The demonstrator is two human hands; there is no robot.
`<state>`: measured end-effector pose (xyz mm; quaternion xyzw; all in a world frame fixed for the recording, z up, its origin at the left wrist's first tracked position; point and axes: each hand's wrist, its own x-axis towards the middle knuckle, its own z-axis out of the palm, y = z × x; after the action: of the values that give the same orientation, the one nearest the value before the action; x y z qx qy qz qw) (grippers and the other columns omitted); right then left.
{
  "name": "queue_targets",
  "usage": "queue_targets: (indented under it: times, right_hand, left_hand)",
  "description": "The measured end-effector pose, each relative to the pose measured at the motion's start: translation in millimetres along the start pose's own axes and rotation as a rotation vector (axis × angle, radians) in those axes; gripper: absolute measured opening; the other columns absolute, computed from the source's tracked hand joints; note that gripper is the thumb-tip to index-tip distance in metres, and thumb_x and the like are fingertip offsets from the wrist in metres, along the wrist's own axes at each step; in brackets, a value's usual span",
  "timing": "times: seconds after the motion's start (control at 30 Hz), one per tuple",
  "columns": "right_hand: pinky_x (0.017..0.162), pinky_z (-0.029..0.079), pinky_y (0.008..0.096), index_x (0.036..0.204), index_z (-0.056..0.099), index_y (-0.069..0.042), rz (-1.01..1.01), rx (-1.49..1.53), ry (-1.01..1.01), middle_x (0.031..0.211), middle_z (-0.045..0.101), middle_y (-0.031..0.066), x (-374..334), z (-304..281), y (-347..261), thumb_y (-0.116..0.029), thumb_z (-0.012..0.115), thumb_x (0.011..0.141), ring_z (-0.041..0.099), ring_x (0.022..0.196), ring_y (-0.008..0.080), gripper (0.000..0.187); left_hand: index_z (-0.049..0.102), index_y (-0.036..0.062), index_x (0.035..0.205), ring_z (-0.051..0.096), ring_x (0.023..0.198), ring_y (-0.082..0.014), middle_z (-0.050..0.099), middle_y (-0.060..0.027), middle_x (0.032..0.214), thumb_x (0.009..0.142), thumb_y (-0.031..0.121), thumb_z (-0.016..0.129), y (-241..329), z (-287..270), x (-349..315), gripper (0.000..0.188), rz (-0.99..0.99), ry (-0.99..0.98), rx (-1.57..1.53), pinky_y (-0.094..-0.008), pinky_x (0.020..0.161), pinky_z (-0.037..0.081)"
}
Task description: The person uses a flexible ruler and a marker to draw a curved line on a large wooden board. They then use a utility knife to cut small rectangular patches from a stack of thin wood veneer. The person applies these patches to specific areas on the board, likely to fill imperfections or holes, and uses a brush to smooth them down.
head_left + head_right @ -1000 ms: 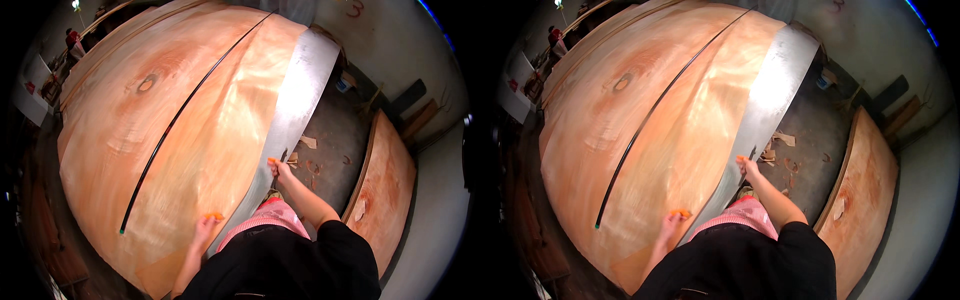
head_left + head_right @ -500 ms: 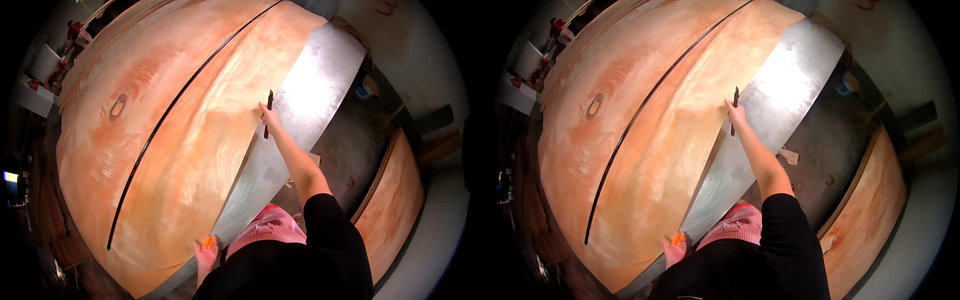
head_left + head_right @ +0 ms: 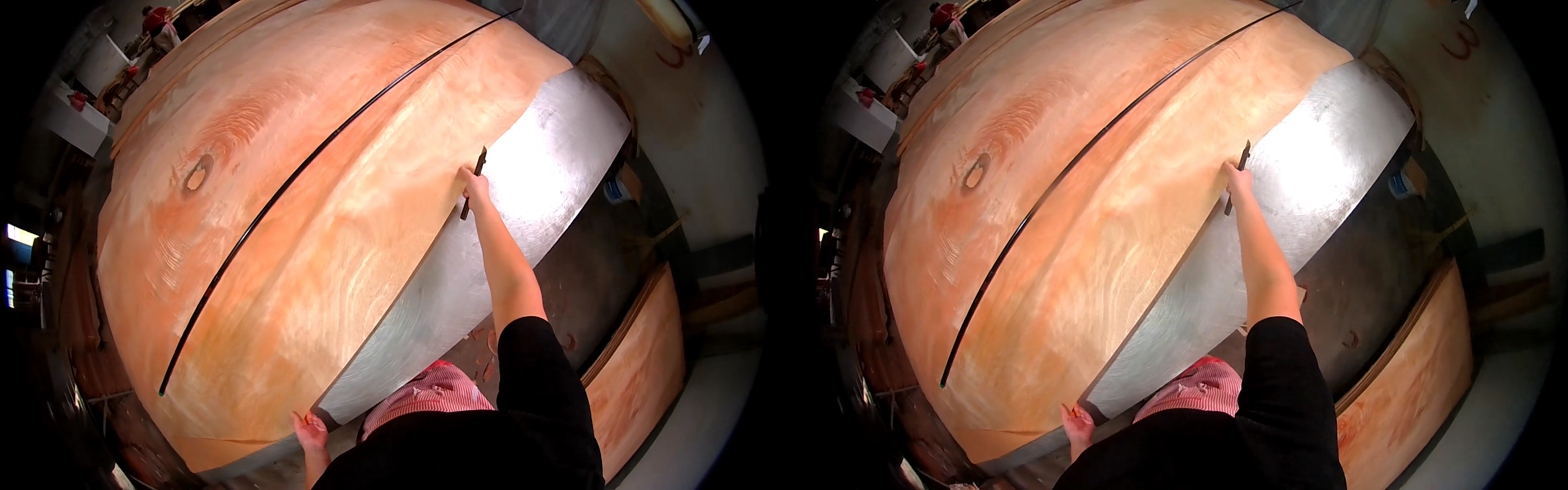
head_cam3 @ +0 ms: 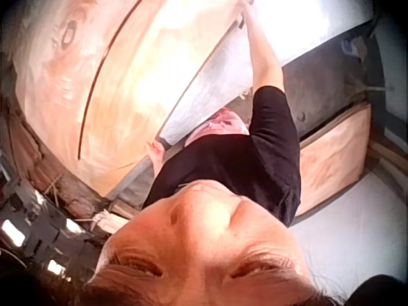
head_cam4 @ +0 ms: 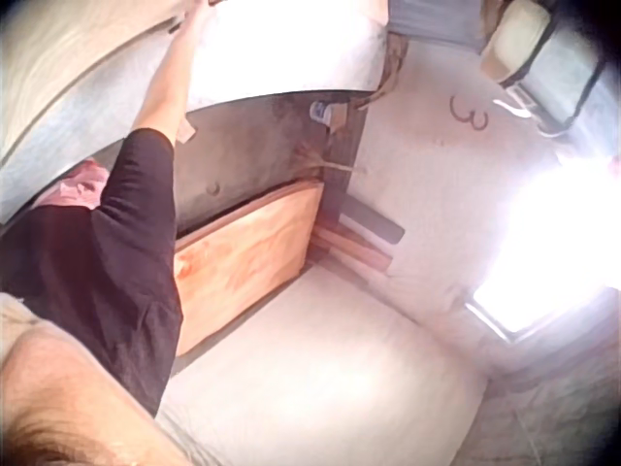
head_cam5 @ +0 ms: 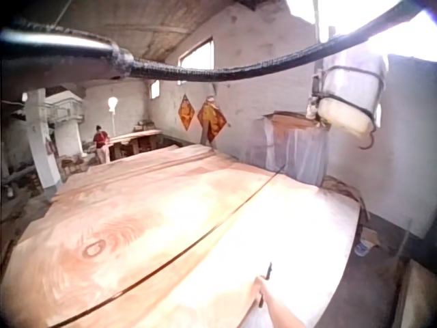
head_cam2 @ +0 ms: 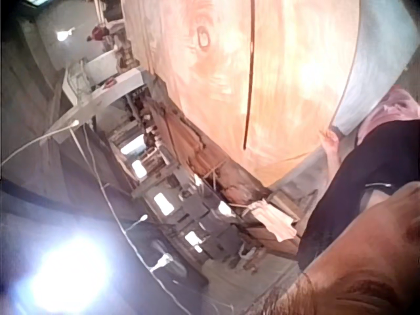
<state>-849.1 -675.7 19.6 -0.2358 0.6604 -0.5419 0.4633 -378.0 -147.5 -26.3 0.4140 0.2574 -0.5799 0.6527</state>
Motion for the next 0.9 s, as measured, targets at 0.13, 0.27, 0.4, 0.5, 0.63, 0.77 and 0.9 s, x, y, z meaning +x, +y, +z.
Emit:
queue_targets:
  times: [0.13, 0.27, 0.4, 0.5, 0.63, 0.77, 0.9]
  right_hand:
    - [0.031, 0.022, 0.0222, 0.075, 0.052, -0.004, -0.002, 0.108, -0.006, 0.048, 0.031, -0.0041, 7.0, -14.8, -2.8, -0.032, 0.062, 0.072, 0.028, 0.034, 0.0080, 0.030]
    - [0.032, 0.022, 0.0231, 0.066, 0.051, -0.007, -0.053, 0.018, 0.060, 0.048, 0.037, -0.0023, 32.8, -23.2, -11.9, -0.030, 0.062, 0.071, 0.030, 0.034, 0.0083, 0.026]
    - [0.033, 0.026, 0.0244, 0.066, 0.054, -0.005, -0.056, -0.070, 0.132, 0.051, 0.046, 0.0013, 42.0, -32.0, 1.8, -0.025, 0.059, 0.070, 0.036, 0.035, 0.0107, 0.021]
    - [0.034, 0.027, 0.0241, 0.071, 0.055, -0.003, 0.006, -0.007, 0.152, 0.053, 0.048, 0.0022, 25.9, -47.1, 9.5, -0.026, 0.059, 0.073, 0.038, 0.036, 0.0111, 0.024]
    - [0.033, 0.026, 0.0240, 0.071, 0.053, -0.005, 0.073, 0.076, 0.109, 0.052, 0.047, 0.0017, 12.7, -61.8, 22.6, -0.028, 0.059, 0.074, 0.036, 0.035, 0.0110, 0.024]
    - [0.036, 0.027, 0.0244, 0.076, 0.054, -0.002, 0.100, 0.153, 0.080, 0.057, 0.049, 0.0021, -19.7, -81.8, 43.3, -0.028, 0.059, 0.073, 0.039, 0.040, 0.0108, 0.026]
    - [0.036, 0.025, 0.0233, 0.079, 0.054, -0.002, 0.140, 0.193, 0.101, 0.060, 0.050, 0.0028, -62.8, -113.1, 55.3, -0.028, 0.059, 0.075, 0.037, 0.041, 0.0100, 0.027]
  left_hand:
    - [0.053, 0.0111, 0.083, 0.049, 0.053, -0.0103, 0.053, 0.0011, 0.062, 0.083, 0.037, 0.046, -10.0, 6.1, -8.9, 0.026, 0.075, 0.131, 0.067, -0.0210, 0.049, 0.042]
    - [0.052, 0.0115, 0.086, 0.047, 0.056, -0.0085, 0.054, 0.0019, 0.067, 0.084, 0.035, 0.046, -12.7, 6.2, -12.8, 0.024, 0.184, 0.203, 0.137, -0.0190, 0.047, 0.039]
    - [0.051, 0.0110, 0.089, 0.049, 0.062, -0.0097, 0.055, 0.0001, 0.075, 0.084, 0.034, 0.046, -10.2, -11.7, -8.5, 0.024, 0.214, 0.247, 0.200, -0.0193, 0.049, 0.041]
    - [0.051, 0.0103, 0.090, 0.050, 0.065, -0.0113, 0.055, -0.0011, 0.079, 0.084, 0.033, 0.046, -12.2, -9.6, -8.7, 0.024, 0.217, 0.346, 0.184, -0.0195, 0.052, 0.042]
    - [0.051, 0.0092, 0.090, 0.051, 0.069, -0.0118, 0.056, -0.0012, 0.082, 0.083, 0.032, 0.047, -9.7, -16.7, -3.5, 0.024, 0.274, 0.481, 0.177, -0.0201, 0.056, 0.042]
    - [0.052, 0.0096, 0.088, 0.051, 0.071, -0.0114, 0.056, -0.0003, 0.083, 0.083, 0.029, 0.045, 10.3, -41.7, 6.5, 0.022, 0.301, 0.599, 0.192, -0.0204, 0.056, 0.042]
    - [0.053, 0.0110, 0.085, 0.051, 0.067, -0.0118, 0.056, 0.0006, 0.079, 0.082, 0.026, 0.045, 27.5, -74.4, -0.1, 0.018, 0.331, 0.651, 0.235, -0.0221, 0.055, 0.043]
